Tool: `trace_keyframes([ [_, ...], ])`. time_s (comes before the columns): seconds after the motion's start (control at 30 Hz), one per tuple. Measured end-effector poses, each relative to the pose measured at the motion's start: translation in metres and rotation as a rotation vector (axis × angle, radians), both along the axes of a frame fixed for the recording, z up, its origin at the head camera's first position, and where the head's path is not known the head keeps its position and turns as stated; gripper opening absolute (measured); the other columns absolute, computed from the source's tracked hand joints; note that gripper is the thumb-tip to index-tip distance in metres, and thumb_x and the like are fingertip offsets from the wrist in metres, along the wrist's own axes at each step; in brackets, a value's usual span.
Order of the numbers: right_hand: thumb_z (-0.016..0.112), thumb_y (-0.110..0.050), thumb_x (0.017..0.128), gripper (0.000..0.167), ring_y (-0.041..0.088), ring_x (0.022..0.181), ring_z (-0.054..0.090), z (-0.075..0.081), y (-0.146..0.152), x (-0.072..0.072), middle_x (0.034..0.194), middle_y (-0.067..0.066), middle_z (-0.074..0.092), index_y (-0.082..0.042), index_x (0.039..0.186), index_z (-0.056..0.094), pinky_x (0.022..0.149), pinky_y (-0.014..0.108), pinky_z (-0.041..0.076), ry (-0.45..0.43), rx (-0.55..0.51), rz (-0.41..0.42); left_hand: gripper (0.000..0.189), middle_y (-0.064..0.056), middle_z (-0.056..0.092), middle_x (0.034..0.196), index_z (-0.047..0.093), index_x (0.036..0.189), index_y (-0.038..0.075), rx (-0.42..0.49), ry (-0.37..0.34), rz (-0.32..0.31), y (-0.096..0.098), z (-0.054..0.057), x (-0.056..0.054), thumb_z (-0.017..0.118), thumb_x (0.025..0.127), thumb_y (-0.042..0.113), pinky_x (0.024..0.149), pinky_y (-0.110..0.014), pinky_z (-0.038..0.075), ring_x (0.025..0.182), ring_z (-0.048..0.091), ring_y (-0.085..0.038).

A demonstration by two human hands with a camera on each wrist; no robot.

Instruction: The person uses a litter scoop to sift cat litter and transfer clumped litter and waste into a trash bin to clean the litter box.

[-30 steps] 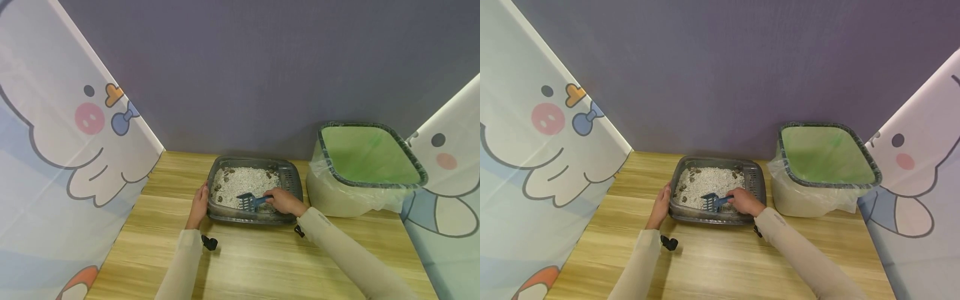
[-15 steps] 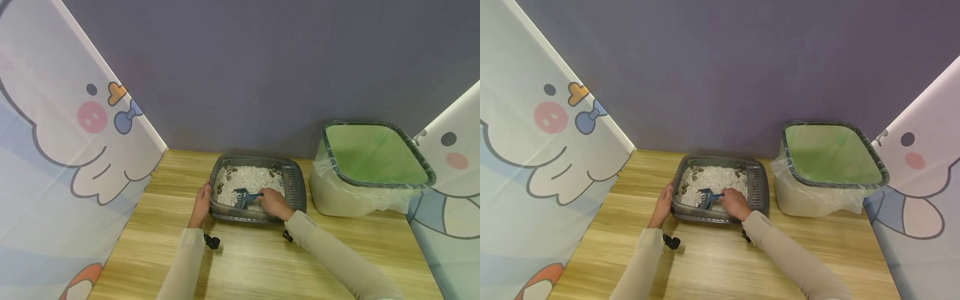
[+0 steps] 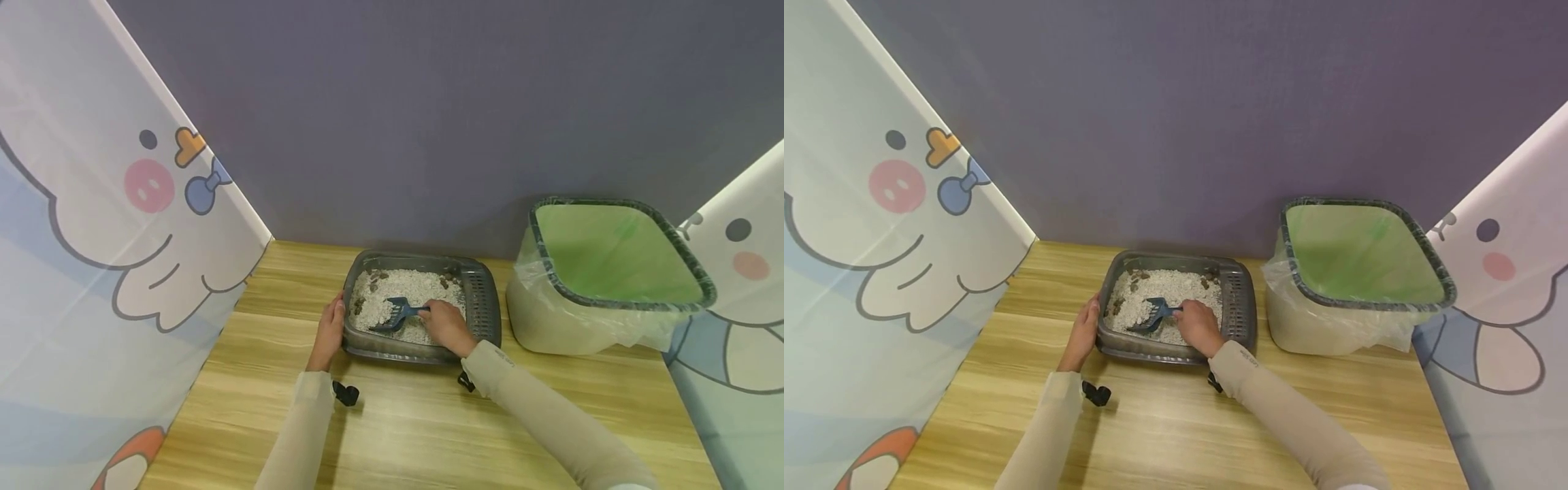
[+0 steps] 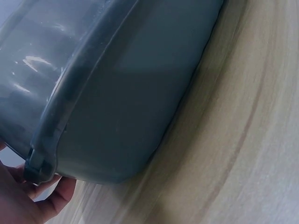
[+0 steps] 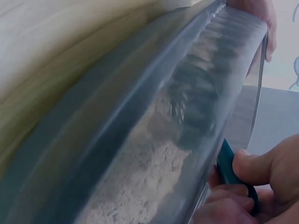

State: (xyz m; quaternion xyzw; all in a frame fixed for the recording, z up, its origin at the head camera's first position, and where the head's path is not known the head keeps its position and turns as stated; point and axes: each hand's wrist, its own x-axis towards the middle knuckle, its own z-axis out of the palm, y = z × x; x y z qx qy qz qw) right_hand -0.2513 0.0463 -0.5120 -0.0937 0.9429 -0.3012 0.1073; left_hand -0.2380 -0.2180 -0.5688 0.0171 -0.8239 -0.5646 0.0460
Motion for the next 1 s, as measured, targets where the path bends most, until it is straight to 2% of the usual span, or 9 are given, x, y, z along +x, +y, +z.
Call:
trace_keyframes([
  [0.17, 0.049, -0.021, 0.101, 0.028, 0.016, 0.044, 0.039, 0.001, -0.007, -0.004, 0.053, 0.004, 0.047, -0.001, 0.092, 0.066, 0.045, 0.031, 0.034, 0.075, -0.056, -0.007, 0.057, -0.024, 0.042, 0.129, 0.034, 0.148, 0.009, -0.011, 0.011, 0.007, -0.001, 0.002, -0.001, 0.029, 0.103, 0.044, 0.098, -0.054, 0.032, 0.115, 0.043, -0.037],
  [0.4, 0.047, -0.023, 0.101, 0.032, 0.014, 0.041, 0.035, -0.003, -0.016, -0.023, 0.051, 0.005, 0.046, -0.007, 0.076, 0.058, 0.041, 0.029, 0.031, 0.088, -0.025, -0.030, 0.057, -0.024, 0.042, 0.131, 0.034, 0.147, 0.007, -0.030, 0.015, 0.005, -0.002, 0.002, -0.001, 0.029, 0.104, 0.043, 0.101, -0.055, 0.030, 0.119, 0.041, -0.038],
  [0.5, 0.046, -0.023, 0.102, 0.029, 0.015, 0.043, 0.037, -0.002, -0.019, -0.031, 0.056, 0.006, 0.048, -0.004, 0.084, 0.058, 0.042, 0.029, 0.031, 0.068, -0.004, -0.043, 0.058, -0.024, 0.041, 0.133, 0.034, 0.147, 0.007, -0.034, 0.016, -0.002, -0.002, 0.003, -0.002, 0.028, 0.103, 0.044, 0.100, -0.055, 0.030, 0.120, 0.041, -0.038],
  [0.6, 0.046, -0.023, 0.102, 0.025, 0.015, 0.046, 0.039, -0.001, -0.020, -0.039, 0.062, 0.007, 0.051, -0.001, 0.099, 0.058, 0.045, 0.030, 0.031, 0.032, 0.015, -0.026, 0.057, -0.024, 0.041, 0.133, 0.035, 0.147, 0.007, -0.039, 0.020, 0.002, -0.002, 0.004, -0.002, 0.029, 0.103, 0.044, 0.101, -0.055, 0.030, 0.121, 0.041, -0.038],
  [0.7, 0.047, -0.022, 0.101, 0.024, 0.015, 0.049, 0.041, 0.000, -0.020, -0.048, 0.066, 0.007, 0.053, -0.001, 0.105, 0.058, 0.046, 0.030, 0.032, -0.048, 0.073, 0.039, 0.055, -0.025, 0.042, 0.133, 0.035, 0.147, 0.006, -0.050, 0.031, 0.004, -0.001, 0.006, -0.001, 0.029, 0.104, 0.041, 0.101, -0.056, 0.030, 0.121, 0.041, -0.039],
  [0.77, 0.047, -0.019, 0.101, 0.024, 0.015, 0.050, 0.041, 0.001, -0.020, -0.054, 0.070, 0.007, 0.055, 0.001, 0.109, 0.059, 0.048, 0.031, 0.033, -0.100, 0.131, 0.111, 0.054, -0.026, 0.042, 0.132, 0.035, 0.146, 0.005, -0.049, 0.037, 0.004, -0.001, 0.007, -0.001, 0.030, 0.104, 0.039, 0.100, -0.056, 0.030, 0.120, 0.041, -0.040],
  [0.9, 0.044, -0.018, 0.102, 0.032, 0.015, 0.055, 0.044, 0.004, -0.019, -0.069, 0.092, 0.012, 0.061, 0.003, 0.125, 0.052, 0.052, 0.031, 0.035, -0.159, 0.214, 0.212, 0.053, -0.027, 0.043, 0.130, 0.036, 0.146, 0.005, -0.046, 0.047, 0.000, 0.000, 0.006, 0.000, 0.030, 0.105, 0.037, 0.099, -0.057, 0.031, 0.119, 0.042, -0.041],
  [1.0, 0.043, -0.017, 0.103, 0.041, 0.018, 0.063, 0.050, 0.002, -0.017, -0.079, 0.118, 0.017, 0.058, 0.000, 0.140, 0.040, 0.055, 0.033, 0.034, -0.209, 0.153, 0.191, 0.054, -0.027, 0.043, 0.129, 0.035, 0.146, 0.004, -0.044, 0.044, -0.011, 0.000, 0.005, 0.000, 0.029, 0.105, 0.038, 0.098, -0.057, 0.031, 0.117, 0.043, -0.041],
])
